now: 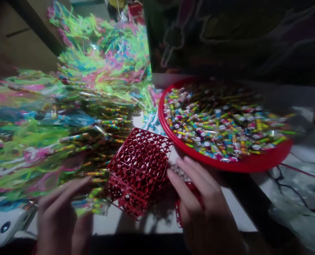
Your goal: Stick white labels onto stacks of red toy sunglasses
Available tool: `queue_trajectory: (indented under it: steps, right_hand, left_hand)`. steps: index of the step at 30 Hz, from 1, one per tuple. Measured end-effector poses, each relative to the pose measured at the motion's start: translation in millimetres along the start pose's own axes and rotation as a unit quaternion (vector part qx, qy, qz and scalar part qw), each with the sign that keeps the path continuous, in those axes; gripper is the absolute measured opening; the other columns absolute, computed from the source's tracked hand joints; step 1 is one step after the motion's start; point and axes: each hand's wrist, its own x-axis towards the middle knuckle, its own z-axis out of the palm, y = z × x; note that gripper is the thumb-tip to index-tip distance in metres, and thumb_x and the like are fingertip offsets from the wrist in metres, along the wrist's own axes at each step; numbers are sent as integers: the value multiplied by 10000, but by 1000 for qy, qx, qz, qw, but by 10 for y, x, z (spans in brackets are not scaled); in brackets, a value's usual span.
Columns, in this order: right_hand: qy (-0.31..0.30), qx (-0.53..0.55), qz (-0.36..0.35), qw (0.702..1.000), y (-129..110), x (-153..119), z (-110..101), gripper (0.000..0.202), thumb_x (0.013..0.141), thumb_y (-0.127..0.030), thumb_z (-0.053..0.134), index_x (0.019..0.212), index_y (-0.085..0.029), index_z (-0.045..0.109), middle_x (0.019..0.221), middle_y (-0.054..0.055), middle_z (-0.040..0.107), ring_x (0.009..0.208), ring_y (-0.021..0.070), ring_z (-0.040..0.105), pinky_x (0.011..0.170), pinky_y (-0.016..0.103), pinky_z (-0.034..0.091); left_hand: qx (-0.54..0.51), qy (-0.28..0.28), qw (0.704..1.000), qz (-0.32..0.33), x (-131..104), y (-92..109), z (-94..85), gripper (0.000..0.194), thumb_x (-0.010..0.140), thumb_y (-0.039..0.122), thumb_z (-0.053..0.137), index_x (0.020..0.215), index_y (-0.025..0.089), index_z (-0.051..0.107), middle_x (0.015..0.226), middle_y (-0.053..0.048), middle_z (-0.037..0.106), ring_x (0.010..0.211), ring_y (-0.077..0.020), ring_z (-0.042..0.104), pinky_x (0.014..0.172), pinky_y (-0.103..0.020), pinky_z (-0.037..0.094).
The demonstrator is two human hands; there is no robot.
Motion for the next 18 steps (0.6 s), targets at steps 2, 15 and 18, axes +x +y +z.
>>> queue_trajectory:
  steps: [2, 15, 18]
  right_hand:
    - [-15, 15, -33, 999, -80, 366, 32, 776, 999, 59, 550, 1724, -172, 399, 1693, 158, 526, 1625, 289, 452, 1375, 490, 358]
    - [142, 61, 71, 985, -237, 548, -22, 708, 1000, 37, 595, 1571, -380, 619, 1363, 56, 744, 1317, 288, 712, 1156, 472, 561]
    - [245, 91, 231, 937, -379, 524, -60, 371, 1054, -166, 705, 1394, -305, 751, 1228, 84, 810, 1101, 307, 809, 972, 454, 666]
  left_hand:
    - [36, -42, 998, 35, 217, 30, 63, 493, 1085, 319, 610, 1574, 321, 551, 1430, -77, 613, 1327, -292, 600, 1167, -411, 464]
    - [-112, -84, 983, -115, 457, 140, 222, 281, 1091, 336, 699, 1368, 334, 746, 1307, 4, 749, 1166, -189, 697, 1013, -278, 521]
    - [-207, -37, 957, -200, 444, 254, 190, 267, 1043, 409, 771, 1308, 396, 800, 1291, 36, 771, 1125, -192, 738, 978, -265, 570]
